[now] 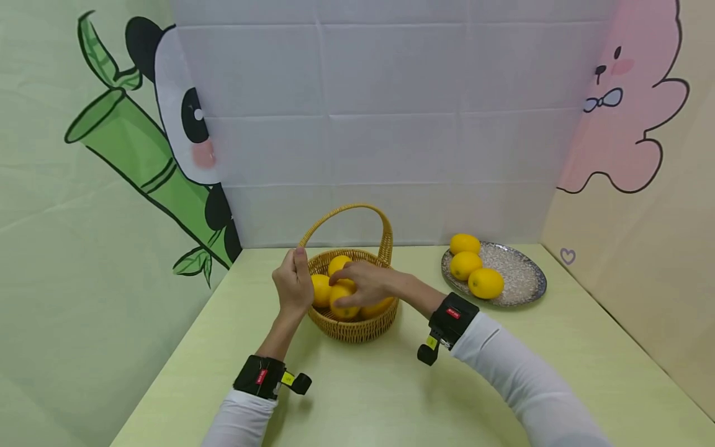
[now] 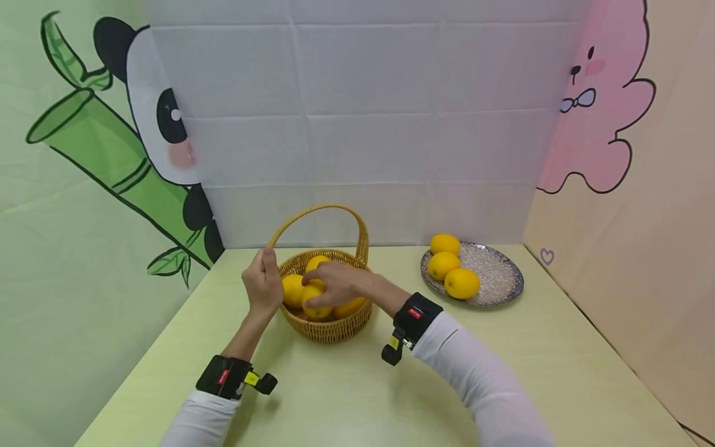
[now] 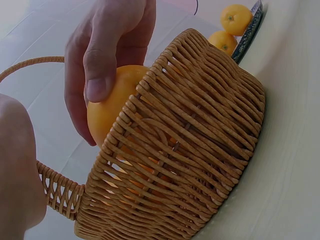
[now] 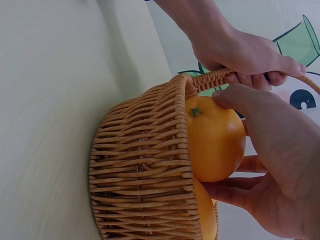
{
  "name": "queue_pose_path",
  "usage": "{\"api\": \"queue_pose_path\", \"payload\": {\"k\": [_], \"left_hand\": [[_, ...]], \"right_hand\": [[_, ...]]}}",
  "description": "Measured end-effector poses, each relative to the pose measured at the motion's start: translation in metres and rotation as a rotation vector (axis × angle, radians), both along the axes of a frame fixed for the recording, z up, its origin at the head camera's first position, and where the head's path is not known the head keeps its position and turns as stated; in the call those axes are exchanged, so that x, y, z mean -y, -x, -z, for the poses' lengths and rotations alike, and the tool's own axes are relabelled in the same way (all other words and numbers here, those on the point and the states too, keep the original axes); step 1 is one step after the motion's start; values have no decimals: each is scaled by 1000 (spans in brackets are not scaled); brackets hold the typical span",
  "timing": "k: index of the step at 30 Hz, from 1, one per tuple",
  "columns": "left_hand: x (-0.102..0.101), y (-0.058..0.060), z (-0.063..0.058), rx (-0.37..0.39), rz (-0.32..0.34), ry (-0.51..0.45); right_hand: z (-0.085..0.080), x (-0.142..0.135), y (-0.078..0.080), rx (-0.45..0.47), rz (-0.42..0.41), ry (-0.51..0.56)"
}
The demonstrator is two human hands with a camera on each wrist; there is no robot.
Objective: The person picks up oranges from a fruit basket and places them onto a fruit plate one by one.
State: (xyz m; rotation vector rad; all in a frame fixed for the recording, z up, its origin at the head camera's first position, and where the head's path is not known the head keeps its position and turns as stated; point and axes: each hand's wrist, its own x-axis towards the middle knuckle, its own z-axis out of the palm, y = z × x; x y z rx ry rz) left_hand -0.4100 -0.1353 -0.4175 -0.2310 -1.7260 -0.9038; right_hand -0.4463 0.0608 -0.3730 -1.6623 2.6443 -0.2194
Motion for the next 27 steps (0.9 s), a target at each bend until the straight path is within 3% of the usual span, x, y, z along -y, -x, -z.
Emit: {"api": "queue_pose_path", "payload": {"k": [14,27], "left_hand": [[1,0,-1,-6,5,9],[1,2,0,-28,1,4]], "right_hand": [[-8,-26,3,10,-13,144],[-20,-60,2,9,26,207]]}}
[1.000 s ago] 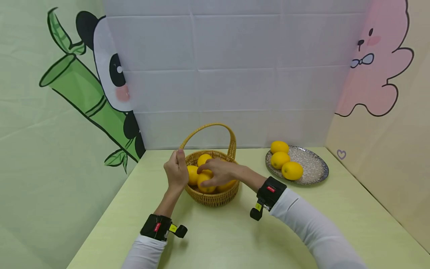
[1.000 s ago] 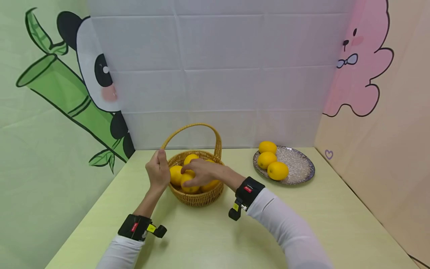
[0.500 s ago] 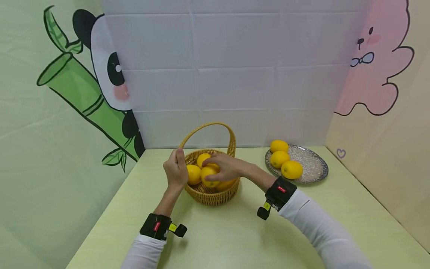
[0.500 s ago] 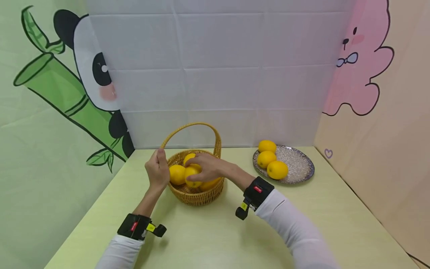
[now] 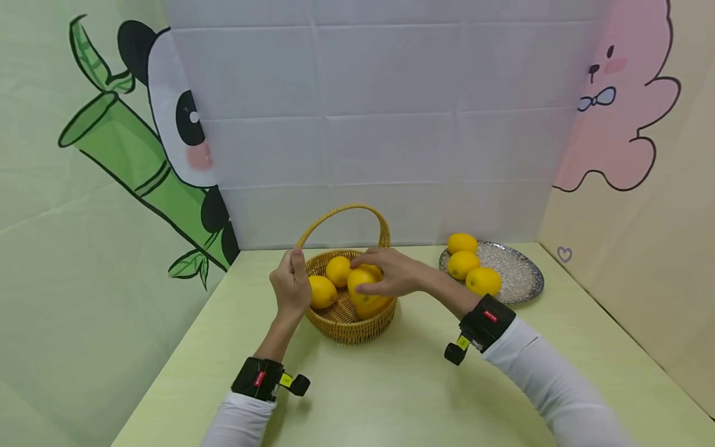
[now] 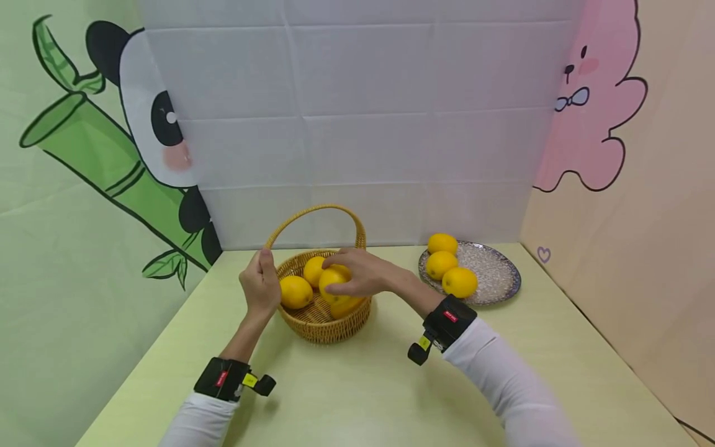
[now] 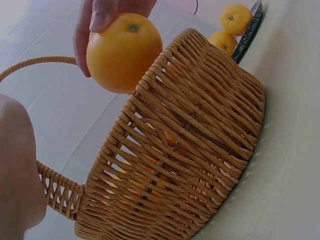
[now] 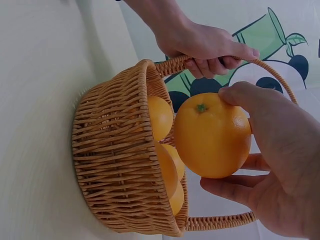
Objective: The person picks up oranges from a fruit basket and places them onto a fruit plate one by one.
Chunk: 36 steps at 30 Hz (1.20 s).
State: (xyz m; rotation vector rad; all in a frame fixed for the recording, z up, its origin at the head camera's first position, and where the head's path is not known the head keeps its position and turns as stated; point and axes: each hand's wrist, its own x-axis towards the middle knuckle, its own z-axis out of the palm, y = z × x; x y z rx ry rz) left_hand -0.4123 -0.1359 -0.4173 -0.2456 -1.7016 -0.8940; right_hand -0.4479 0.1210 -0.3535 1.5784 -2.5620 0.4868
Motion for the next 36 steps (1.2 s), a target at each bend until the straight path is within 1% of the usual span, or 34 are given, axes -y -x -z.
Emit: {"api": "queue_pose_path", "payload": {"k": [6,14,20,25,31,36], "left_hand": [[2,1,0,2,-5,0],[3,1,-1,-3,0,2],[4,1,-1,-3,-2,7],[5,0,-1,-4,-9,3],[6,-1,0,12,-5,-2],[7,-1,1,17,-10,-3]], "right_hand": [[-4,-13,-1,-13,24,18],[-5,-35,-1,0,46,79],[-4,-53,-1,23,90,113],[-1,-69,1,24,129,140],[0,-89,2,38,149,174],[2,-103,4,30,187,173]]}}
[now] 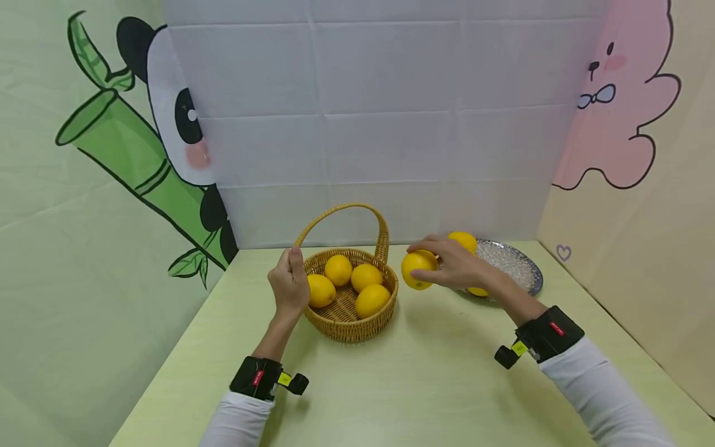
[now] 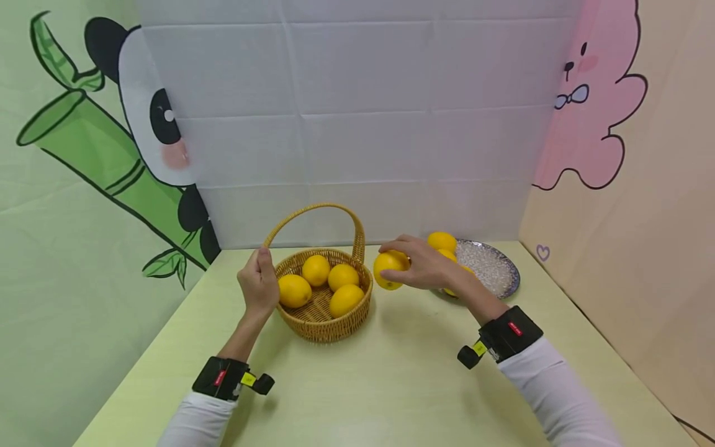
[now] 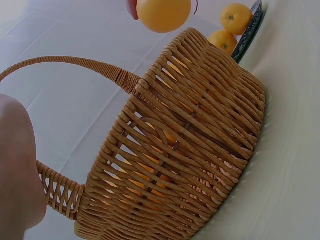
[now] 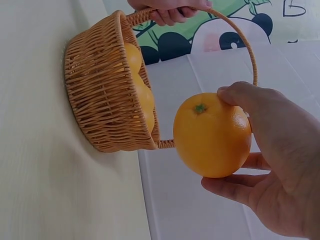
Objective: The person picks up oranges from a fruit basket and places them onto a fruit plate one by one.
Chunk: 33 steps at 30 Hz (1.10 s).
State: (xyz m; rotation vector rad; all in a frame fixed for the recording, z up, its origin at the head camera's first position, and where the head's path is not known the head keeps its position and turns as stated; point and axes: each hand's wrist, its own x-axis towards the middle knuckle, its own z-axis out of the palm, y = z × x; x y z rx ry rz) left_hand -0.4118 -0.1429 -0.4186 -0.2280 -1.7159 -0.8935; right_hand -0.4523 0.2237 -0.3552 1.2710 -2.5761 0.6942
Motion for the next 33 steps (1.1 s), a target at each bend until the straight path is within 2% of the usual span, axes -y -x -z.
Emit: {"api": "queue_pose_path", "payload": {"k": [7,13,21,33], "left_hand": [[-1,0,-1,-19,1,-4],[-1,0,-2,-30,6,-4],[0,0,-2,-14,5,-8],[-1,0,-1,-26,5,-7]], "right_hand": [[2,-20,1,28,49,10],[2,-36,1,-14,79,11],[4,-54,4,-15,136,-4],[9,-82,7,17,183,53]]}}
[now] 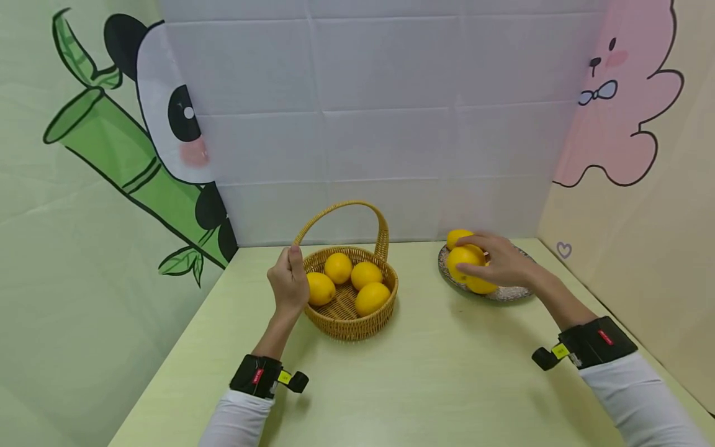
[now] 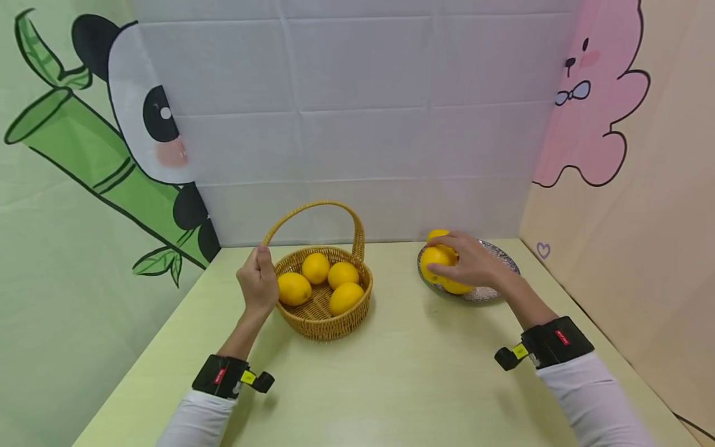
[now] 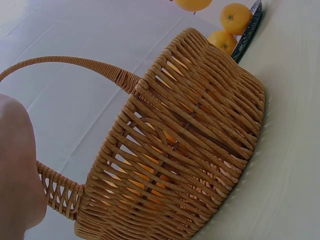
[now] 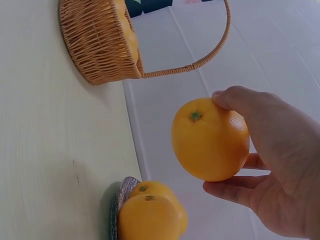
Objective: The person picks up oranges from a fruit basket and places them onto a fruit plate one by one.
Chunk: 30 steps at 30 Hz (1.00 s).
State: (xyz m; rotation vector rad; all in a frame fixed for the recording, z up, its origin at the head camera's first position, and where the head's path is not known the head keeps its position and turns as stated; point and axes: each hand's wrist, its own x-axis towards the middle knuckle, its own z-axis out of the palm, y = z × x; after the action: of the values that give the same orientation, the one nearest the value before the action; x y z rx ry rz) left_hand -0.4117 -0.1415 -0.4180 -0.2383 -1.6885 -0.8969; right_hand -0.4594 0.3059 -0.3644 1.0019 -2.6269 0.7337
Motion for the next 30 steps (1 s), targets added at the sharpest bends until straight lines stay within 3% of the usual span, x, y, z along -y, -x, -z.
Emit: {"api": "queue_pose_path", "payload": {"k": [10,18,30], "left_hand": [[0,1,1,7,-12,-1],[1,1,0,6,-18,6],[1,-1,-2,9,-21,7]], "right_hand": [[4,-29,3,-18,46,-16],[10,-59,5,-41,132,-76],[26,-85,10,-10,162,-107]]}}
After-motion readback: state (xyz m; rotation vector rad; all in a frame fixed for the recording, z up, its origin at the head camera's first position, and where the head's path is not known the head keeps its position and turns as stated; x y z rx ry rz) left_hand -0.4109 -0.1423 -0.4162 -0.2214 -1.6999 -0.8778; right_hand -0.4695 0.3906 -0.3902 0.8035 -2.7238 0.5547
